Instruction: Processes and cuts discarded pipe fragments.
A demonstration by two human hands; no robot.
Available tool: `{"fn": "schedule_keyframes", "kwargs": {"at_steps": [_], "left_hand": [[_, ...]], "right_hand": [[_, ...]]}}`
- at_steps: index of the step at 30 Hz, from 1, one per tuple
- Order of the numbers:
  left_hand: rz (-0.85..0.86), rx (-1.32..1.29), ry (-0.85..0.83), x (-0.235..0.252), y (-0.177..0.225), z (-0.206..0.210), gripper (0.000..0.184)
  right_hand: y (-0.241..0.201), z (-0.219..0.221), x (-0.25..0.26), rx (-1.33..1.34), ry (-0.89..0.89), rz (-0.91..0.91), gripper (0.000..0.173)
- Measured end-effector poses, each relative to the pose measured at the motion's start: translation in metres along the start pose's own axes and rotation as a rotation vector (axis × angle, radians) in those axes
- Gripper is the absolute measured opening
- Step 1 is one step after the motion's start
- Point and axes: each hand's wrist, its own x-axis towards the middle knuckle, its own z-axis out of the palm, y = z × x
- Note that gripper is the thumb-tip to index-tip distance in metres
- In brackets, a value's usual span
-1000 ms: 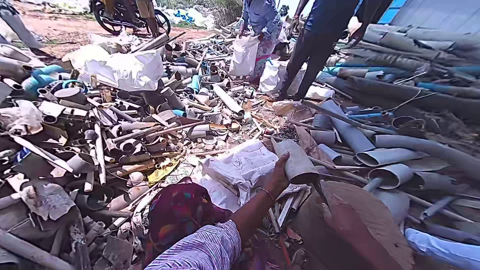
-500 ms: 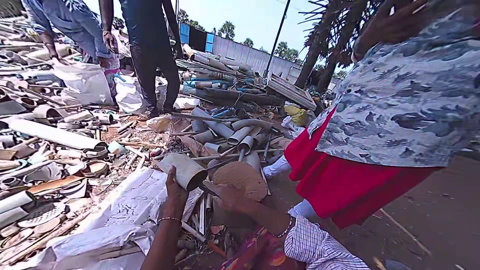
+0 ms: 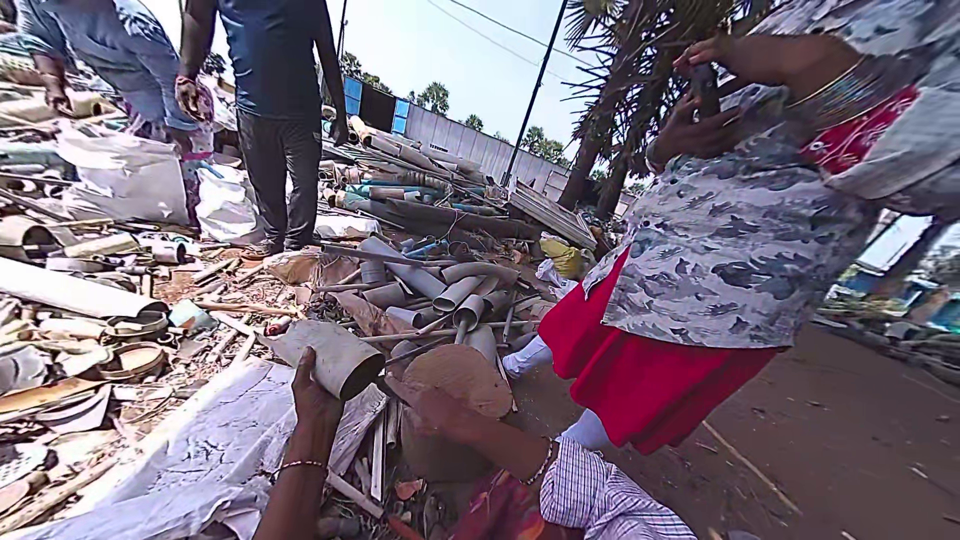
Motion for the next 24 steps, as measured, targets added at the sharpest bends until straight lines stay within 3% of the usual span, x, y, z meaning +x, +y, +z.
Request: {"fn": "schedule_keyframes", "kwargs": {"at_steps": [3,9,24], "left_hand": [[0.001,-0.015,0.005,0.004,-0.001,-0.005,0.028],[-0.008,0.003,-0.002,0.002,-0.002,-0.002,0.027],[-0.011,-0.001,0.024,0.003,-0.003,-0.003,0.029]], "right_hand": [[-0.002,0.0,-0.003,0.097,-0.003,-0.101,0.058],[-0.005,0.0,-0.003,-0.031,0.054,0.067,0.065],[0.005,0.011,0.004,-0.007,0.069,0.009,0.069]]}}
